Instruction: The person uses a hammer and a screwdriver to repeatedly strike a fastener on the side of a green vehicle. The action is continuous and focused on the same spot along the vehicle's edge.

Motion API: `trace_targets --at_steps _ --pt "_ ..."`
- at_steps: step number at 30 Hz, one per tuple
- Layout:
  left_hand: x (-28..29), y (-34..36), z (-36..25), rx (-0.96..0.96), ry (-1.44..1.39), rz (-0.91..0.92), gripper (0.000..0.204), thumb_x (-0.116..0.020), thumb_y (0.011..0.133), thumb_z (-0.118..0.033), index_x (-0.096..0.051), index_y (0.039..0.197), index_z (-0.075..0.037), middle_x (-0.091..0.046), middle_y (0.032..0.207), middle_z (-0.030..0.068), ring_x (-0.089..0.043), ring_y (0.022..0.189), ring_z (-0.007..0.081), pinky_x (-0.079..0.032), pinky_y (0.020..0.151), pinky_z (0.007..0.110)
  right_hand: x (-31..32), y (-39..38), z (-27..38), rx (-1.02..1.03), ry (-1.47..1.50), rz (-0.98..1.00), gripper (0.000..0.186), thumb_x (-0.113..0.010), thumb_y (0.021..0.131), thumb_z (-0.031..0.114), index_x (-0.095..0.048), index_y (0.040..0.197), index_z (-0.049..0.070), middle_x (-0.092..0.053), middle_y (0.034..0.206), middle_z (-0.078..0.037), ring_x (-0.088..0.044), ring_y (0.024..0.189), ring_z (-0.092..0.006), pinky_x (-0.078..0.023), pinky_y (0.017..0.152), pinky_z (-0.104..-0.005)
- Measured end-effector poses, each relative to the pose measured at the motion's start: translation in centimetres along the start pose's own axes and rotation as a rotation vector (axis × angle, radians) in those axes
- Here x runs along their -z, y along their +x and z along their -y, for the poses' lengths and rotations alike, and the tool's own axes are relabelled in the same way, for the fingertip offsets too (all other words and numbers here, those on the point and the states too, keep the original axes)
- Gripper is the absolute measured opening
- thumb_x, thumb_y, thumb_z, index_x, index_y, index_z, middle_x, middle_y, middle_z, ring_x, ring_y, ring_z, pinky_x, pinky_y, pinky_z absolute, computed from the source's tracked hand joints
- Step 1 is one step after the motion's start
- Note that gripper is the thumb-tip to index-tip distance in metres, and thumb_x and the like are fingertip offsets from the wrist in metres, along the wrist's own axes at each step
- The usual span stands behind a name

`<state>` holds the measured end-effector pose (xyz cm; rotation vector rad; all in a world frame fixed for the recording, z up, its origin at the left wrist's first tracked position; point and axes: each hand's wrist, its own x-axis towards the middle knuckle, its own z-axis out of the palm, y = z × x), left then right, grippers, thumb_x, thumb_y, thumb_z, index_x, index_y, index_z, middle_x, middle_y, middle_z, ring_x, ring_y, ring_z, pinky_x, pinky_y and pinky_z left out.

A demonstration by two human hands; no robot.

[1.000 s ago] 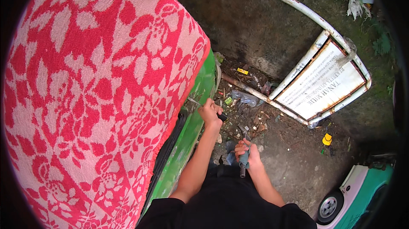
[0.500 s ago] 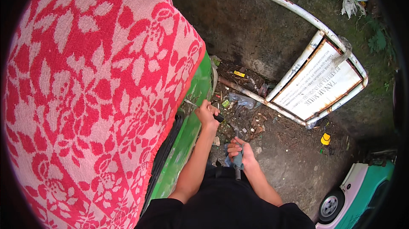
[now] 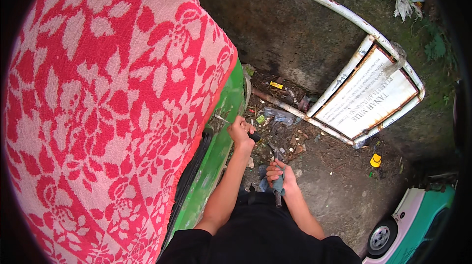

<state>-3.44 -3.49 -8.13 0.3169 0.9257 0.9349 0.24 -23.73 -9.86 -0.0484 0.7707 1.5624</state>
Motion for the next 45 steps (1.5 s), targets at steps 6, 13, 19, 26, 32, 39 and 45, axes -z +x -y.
trace_targets --at_steps 6,13,19,26,32,39,45 --pt "-0.1 0.2 -0.4 0.005 -0.018 0.02 0.034 -0.052 0.079 -0.013 -0.03 0.053 -0.015 -0.028 0.045 -0.0005 -0.033 0.038 0.0171 -0.038 0.05 0.037 0.4 0.5 0.0 -0.019 0.033 -0.046 0.026 -0.046 0.098 0.023 -0.049 0.08 0.005 -0.041 0.062 0.003 -0.042 0.048 -0.0055 -0.038 0.047 -0.0239" --pt "-0.2 0.0 -0.1 0.0 -0.007 -0.013 0.034 -0.052 0.079 -0.013 -0.029 0.053 -0.016 -0.027 0.045 -0.0006 -0.032 0.038 0.0173 -0.038 0.05 0.037 -0.1 0.2 -0.6 0.082 -0.019 -0.087 0.027 -0.045 0.099 0.023 -0.049 0.079 0.006 -0.04 0.061 0.004 -0.041 0.047 -0.0054 -0.037 0.045 -0.0242" --pt "-0.6 0.2 -0.6 0.018 -0.089 -0.024 0.035 -0.054 0.077 -0.009 -0.031 0.05 -0.013 -0.03 0.044 0.0007 -0.033 0.035 0.0171 -0.035 0.044 0.035 -3.1 -0.7 -0.4 -0.062 0.02 0.003 0.024 -0.049 0.097 0.023 -0.049 0.078 0.008 -0.04 0.06 0.004 -0.04 0.047 -0.0055 -0.036 0.046 -0.0227" --pt "-1.0 -0.4 -0.9 0.034 -0.042 -0.001 0.034 -0.053 0.077 -0.012 -0.029 0.053 -0.016 -0.027 0.046 -0.0003 -0.032 0.039 0.0174 -0.037 0.051 0.037 -3.5 -0.4 -1.9 -0.05 -0.067 -0.042 0.025 -0.047 0.098 0.024 -0.05 0.081 0.006 -0.042 0.061 0.003 -0.042 0.047 -0.0056 -0.037 0.045 -0.0249" --pt "-1.1 -0.4 -0.8 0.017 -0.086 -0.027 0.035 -0.054 0.078 -0.01 -0.031 0.052 -0.014 -0.029 0.045 -0.0001 -0.032 0.036 0.0169 -0.035 0.045 0.035 -1.1 0.4 0.0 0.192 0.037 -0.147 0.027 -0.048 0.098 0.025 -0.05 0.078 0.007 -0.043 0.061 0.004 -0.042 0.047 -0.0056 -0.038 0.045 -0.0251" --pt "-0.9 -0.1 -0.7 0.026 -0.115 -0.01 0.034 -0.054 0.078 -0.011 -0.031 0.053 -0.014 -0.029 0.046 0.0 -0.033 0.037 0.017 -0.035 0.045 0.036 -2.5 0.6 -1.4 0.153 -0.059 -0.122 0.029 -0.046 0.099 0.025 -0.05 0.077 0.008 -0.04 0.06 0.004 -0.039 0.046 -0.0051 -0.037 0.045 -0.024" --pt "-1.4 -0.4 -0.8 0.018 -0.056 -0.003 0.034 -0.053 0.076 -0.013 -0.028 0.053 -0.017 -0.025 0.045 -0.0017 -0.031 0.039 0.017 -0.037 0.052 0.037 -3.1 -0.5 -1.4 0.022 -0.137 0.024 0.028 -0.046 0.099 0.026 -0.05 0.078 0.008 -0.04 0.06 0.004 -0.04 0.046 -0.0053 -0.036 0.045 -0.0234"
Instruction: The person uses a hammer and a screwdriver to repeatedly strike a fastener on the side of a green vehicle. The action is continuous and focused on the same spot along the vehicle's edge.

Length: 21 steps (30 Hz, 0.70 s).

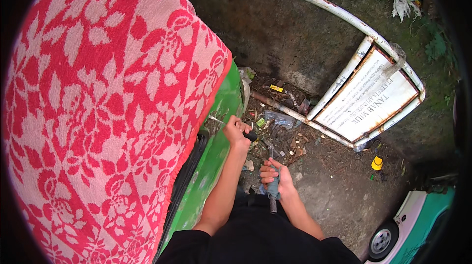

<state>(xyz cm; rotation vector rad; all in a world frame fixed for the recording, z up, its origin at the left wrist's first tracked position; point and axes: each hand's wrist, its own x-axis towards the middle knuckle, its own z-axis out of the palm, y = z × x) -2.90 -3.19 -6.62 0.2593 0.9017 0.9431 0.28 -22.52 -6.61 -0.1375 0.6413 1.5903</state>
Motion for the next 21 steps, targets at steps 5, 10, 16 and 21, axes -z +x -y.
trace_targets --at_steps 5,10,16,21 --pt "0.3 -0.2 -0.3 -0.007 -0.019 0.012 0.033 -0.053 0.078 -0.011 -0.03 0.053 -0.014 -0.029 0.046 0.0004 -0.033 0.037 0.017 -0.036 0.047 0.036 1.7 -0.3 2.1 0.156 0.065 -0.099 0.028 -0.047 0.099 0.027 -0.05 0.077 0.01 -0.04 0.06 0.004 -0.039 0.048 -0.0061 -0.035 0.046 -0.0246" --pt "0.4 -0.2 -0.1 -0.053 0.026 0.034 0.034 -0.053 0.078 -0.011 -0.03 0.052 -0.014 -0.028 0.045 0.0005 -0.032 0.037 0.0172 -0.036 0.047 0.036 1.5 0.6 -0.3 0.134 0.101 -0.116 0.027 -0.047 0.098 0.027 -0.05 0.077 0.011 -0.04 0.06 0.004 -0.04 0.049 -0.0062 -0.036 0.048 -0.0245" --pt "0.6 -0.2 -0.4 -0.032 0.034 0.01 0.035 -0.053 0.078 -0.012 -0.03 0.051 -0.014 -0.028 0.044 0.0009 -0.032 0.036 0.0175 -0.035 0.046 0.036 1.0 -0.1 0.1 0.171 0.067 -0.134 0.027 -0.048 0.098 0.026 -0.05 0.076 0.009 -0.04 0.059 0.005 -0.04 0.047 -0.0052 -0.036 0.045 -0.0236" --pt "0.8 0.0 -0.4 -0.043 0.045 0.003 0.035 -0.054 0.078 -0.011 -0.031 0.051 -0.014 -0.029 0.044 0.0017 -0.031 0.036 0.0178 -0.035 0.045 0.037 1.8 0.3 -0.1 -0.05 0.066 -0.016 0.028 -0.045 0.099 0.027 -0.048 0.076 0.01 -0.04 0.059 0.005 -0.04 0.047 -0.0058 -0.036 0.046 -0.0252"
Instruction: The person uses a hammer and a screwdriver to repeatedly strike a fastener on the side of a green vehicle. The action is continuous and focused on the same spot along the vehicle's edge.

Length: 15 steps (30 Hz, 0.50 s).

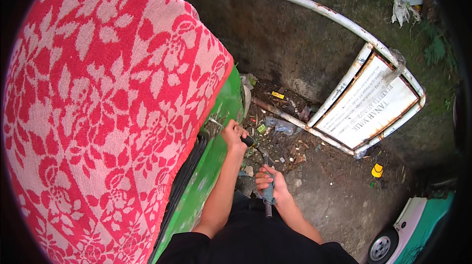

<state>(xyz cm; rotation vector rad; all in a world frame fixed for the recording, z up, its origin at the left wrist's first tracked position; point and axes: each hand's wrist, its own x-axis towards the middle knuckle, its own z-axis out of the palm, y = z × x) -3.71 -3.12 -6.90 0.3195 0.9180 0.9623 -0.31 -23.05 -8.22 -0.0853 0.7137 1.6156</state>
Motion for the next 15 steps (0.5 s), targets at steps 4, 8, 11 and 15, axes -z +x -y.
trace_targets --at_steps 4,8,11,15 --pt "0.1 0.1 0.1 0.011 -0.019 -0.003 0.036 -0.054 0.077 -0.011 -0.031 0.05 -0.014 -0.029 0.044 0.0016 -0.032 0.035 0.0182 -0.035 0.045 0.037 -0.3 0.5 -0.2 0.22 0.102 -0.17 0.028 -0.046 0.098 0.026 -0.048 0.076 0.009 -0.041 0.06 0.005 -0.039 0.046 -0.0057 -0.036 0.046 -0.0247" --pt "0.2 -0.1 -0.2 -0.011 0.023 -0.004 0.036 -0.055 0.077 -0.011 -0.031 0.05 -0.014 -0.03 0.044 0.0014 -0.032 0.035 0.0181 -0.035 0.044 0.037 -0.5 0.1 -1.0 0.076 -0.012 -0.041 0.029 -0.048 0.097 0.025 -0.049 0.073 0.009 -0.042 0.058 0.005 -0.04 0.046 -0.0064 -0.037 0.046 -0.0247" --pt "0.2 0.1 -0.1 -0.026 0.037 -0.005 0.036 -0.054 0.077 -0.012 -0.029 0.051 -0.015 -0.026 0.044 0.0008 -0.031 0.037 0.0181 -0.036 0.048 0.037 -1.0 -0.1 -0.9 0.145 0.01 -0.065 0.028 -0.047 0.097 0.024 -0.049 0.073 0.01 -0.04 0.057 0.005 -0.04 0.047 -0.0063 -0.037 0.046 -0.024" --pt "0.3 0.4 0.0 -0.009 0.056 0.002 0.035 -0.054 0.076 -0.013 -0.029 0.052 -0.015 -0.026 0.044 0.0007 -0.032 0.037 0.0184 -0.037 0.05 0.038 0.0 0.7 0.1 0.164 0.096 -0.171 0.029 -0.045 0.099 0.026 -0.049 0.075 0.011 -0.039 0.057 0.005 -0.04 0.047 -0.007 -0.036 0.047 -0.0249"
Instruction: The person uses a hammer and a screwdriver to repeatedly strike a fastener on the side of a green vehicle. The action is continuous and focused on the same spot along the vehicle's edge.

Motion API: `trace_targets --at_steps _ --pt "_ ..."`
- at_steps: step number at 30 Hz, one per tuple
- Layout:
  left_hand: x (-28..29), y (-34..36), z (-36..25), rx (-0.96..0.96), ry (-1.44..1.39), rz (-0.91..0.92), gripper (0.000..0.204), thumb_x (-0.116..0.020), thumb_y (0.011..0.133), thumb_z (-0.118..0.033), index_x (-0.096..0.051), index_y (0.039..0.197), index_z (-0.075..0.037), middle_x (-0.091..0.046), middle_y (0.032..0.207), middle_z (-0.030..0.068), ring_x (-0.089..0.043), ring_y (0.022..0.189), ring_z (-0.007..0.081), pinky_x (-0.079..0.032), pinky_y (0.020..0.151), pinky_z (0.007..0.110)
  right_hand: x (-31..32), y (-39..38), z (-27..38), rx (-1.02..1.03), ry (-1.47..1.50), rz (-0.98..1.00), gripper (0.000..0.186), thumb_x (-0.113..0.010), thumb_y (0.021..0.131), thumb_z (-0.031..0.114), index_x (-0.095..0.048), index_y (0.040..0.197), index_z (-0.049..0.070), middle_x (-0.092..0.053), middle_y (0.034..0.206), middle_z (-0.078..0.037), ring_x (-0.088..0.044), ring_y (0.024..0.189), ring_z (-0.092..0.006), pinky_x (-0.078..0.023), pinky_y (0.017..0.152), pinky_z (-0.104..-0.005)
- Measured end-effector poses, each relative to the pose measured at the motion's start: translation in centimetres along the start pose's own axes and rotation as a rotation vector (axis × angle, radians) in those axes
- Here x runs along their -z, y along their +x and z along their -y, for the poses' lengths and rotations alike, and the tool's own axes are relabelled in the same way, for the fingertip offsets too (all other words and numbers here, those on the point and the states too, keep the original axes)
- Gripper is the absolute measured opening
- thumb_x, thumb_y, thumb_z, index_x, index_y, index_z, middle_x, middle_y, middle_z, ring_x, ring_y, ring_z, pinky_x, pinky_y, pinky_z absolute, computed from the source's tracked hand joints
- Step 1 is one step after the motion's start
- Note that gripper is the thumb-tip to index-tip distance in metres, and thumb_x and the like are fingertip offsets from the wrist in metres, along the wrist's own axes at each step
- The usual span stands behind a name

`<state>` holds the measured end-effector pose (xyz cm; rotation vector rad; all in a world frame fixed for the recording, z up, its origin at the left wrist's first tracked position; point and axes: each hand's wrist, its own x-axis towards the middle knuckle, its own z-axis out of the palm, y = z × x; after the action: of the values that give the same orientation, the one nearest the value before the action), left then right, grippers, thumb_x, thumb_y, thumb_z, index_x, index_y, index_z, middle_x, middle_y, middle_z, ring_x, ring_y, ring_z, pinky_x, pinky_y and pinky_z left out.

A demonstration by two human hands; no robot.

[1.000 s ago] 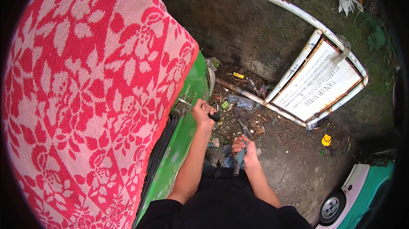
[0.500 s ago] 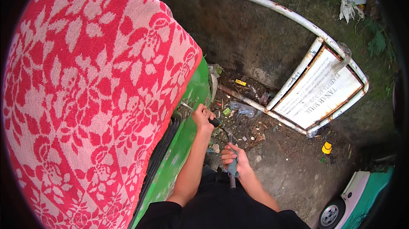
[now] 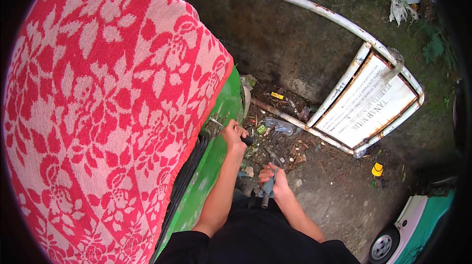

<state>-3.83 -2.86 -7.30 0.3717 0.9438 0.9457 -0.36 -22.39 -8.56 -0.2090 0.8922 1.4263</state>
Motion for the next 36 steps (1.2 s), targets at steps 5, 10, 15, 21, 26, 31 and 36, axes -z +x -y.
trace_targets --at_steps 5,10,15,21,26,31,36 --pt "-0.2 0.0 0.2 -0.01 -0.068 0.007 0.036 -0.055 0.078 -0.011 -0.031 0.05 -0.014 -0.03 0.044 0.0013 -0.033 0.035 0.0182 -0.034 0.044 0.037 1.3 -0.2 0.1 -0.038 -0.045 0.023 0.028 -0.046 0.097 0.024 -0.048 0.075 0.008 -0.041 0.058 0.004 -0.041 0.047 -0.0067 -0.038 0.046 -0.0254" --pt "0.0 -0.2 -0.2 0.004 -0.048 0.023 0.035 -0.054 0.077 -0.011 -0.032 0.05 -0.013 -0.03 0.044 0.0017 -0.034 0.035 0.0186 -0.035 0.044 0.037 1.3 1.6 0.4 0.075 0.021 -0.101 0.026 -0.046 0.097 0.023 -0.048 0.077 0.006 -0.041 0.06 0.004 -0.042 0.048 -0.0059 -0.039 0.047 -0.0255" --pt "-0.1 -0.1 0.0 0.013 -0.105 0.019 0.035 -0.054 0.077 -0.011 -0.033 0.05 -0.013 -0.03 0.042 0.0023 -0.034 0.034 0.019 -0.035 0.044 0.037 -0.5 -0.4 -0.6 -0.193 0.019 0.107 0.025 -0.048 0.096 0.022 -0.048 0.077 0.006 -0.042 0.06 0.004 -0.043 0.049 -0.0062 -0.039 0.048 -0.0246" --pt "0.6 0.3 0.3 0.017 -0.062 0.051 0.036 -0.054 0.077 -0.01 -0.034 0.048 -0.012 -0.031 0.042 0.003 -0.034 0.034 0.0187 -0.035 0.042 0.037 0.0 1.3 0.7 0.289 0.096 -0.271 0.026 -0.046 0.096 0.023 -0.046 0.074 0.009 -0.044 0.06 0.004 -0.043 0.051 -0.0085 -0.04 0.049 -0.0247" --pt "0.6 0.5 0.1 0.002 -0.067 0.027 0.037 -0.055 0.077 -0.009 -0.033 0.047 -0.011 -0.032 0.042 0.003 -0.034 0.033 0.0188 -0.035 0.041 0.036 -2.3 -1.2 -0.2 -0.237 0.131 0.074 0.024 -0.046 0.095 0.022 -0.049 0.076 0.007 -0.043 0.057 0.004 -0.043 0.049 -0.0088 -0.04 0.049 -0.0254" --pt "0.6 0.5 0.3 -0.014 -0.069 0.028 0.037 -0.056 0.076 -0.009 -0.033 0.047 -0.011 -0.032 0.042 0.0028 -0.033 0.033 0.0186 -0.034 0.041 0.036 1.3 0.2 2.7 0.169 0.119 -0.172 0.028 -0.043 0.096 0.022 -0.043 0.071 0.01 -0.043 0.056 0.004 -0.044 0.051 -0.0108 -0.041 0.05 -0.0265" --pt "0.2 0.1 0.1 0.018 -0.084 0.028 0.037 -0.056 0.077 -0.009 -0.032 0.048 -0.012 -0.032 0.042 0.0021 -0.032 0.033 0.0177 -0.033 0.04 0.036 -0.3 1.3 0.0 0.068 0.054 -0.092 0.025 -0.044 0.096 0.018 -0.045 0.073 0.009 -0.043 0.06 0.003 -0.044 0.051 -0.0098 -0.041 0.049 -0.0249"
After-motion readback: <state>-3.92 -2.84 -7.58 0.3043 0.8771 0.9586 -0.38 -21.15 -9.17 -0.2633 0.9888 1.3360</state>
